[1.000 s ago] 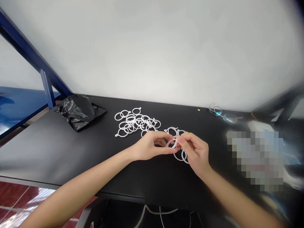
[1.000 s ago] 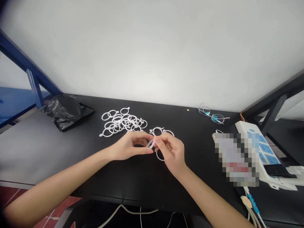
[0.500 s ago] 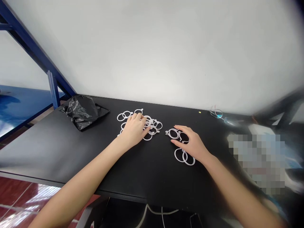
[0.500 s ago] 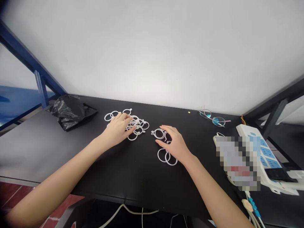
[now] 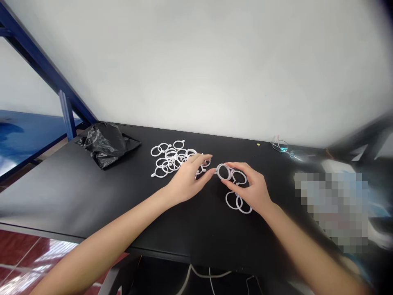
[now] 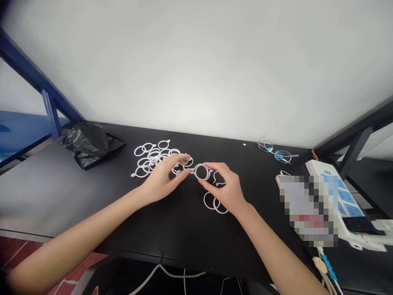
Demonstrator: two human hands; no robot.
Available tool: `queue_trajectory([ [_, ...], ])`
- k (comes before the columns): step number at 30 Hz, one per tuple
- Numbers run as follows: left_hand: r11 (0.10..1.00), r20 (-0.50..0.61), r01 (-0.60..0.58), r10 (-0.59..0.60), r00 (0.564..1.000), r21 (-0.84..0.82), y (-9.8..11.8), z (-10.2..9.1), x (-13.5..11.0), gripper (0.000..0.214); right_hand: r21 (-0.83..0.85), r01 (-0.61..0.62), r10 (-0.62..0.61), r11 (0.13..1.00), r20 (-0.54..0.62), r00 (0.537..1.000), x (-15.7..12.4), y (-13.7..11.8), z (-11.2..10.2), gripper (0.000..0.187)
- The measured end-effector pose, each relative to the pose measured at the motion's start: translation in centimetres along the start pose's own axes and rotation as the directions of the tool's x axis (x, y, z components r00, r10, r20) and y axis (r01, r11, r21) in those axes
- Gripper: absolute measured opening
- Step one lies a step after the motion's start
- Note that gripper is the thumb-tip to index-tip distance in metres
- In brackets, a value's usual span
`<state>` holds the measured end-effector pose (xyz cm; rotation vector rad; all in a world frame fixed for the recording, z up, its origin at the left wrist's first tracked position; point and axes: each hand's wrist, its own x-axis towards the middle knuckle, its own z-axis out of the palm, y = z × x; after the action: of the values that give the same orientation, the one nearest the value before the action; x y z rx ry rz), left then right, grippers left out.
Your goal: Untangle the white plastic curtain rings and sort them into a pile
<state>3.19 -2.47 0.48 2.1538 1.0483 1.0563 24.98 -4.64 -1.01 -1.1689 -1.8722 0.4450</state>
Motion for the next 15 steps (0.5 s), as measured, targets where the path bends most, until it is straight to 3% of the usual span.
queue_trajectory([
  [3,0.893,0.197,0.249,-0.186,0.963,-0.376,0.6,0.5,-0.1,0.032,0.011,0.101,-0.101,0.995,-0.012,0.995,0.0,-0.7,0.3,0.037],
  [6,0.717,0.291,0.404,-0.283,0.914,-0.568,0.5,0.6,0.1,0.032,-0.009,0.163,-0.163,0.987,-0.048,0.985,-0.1,-1.0,0.4,0.038],
  [10,0.587,0.325,0.499,-0.382,0.865,-0.638,0.0,0.1,0.4,0.030,-0.036,0.155,-0.158,0.987,-0.124,0.980,-0.1,-0.6,0.2,0.039],
  [15,0.561,0.337,0.550,-0.444,0.831,-0.619,-0.1,0.1,0.4,0.022,-0.045,0.142,-0.148,0.989,-0.188,0.971,0.0,0.3,-0.5,0.043],
])
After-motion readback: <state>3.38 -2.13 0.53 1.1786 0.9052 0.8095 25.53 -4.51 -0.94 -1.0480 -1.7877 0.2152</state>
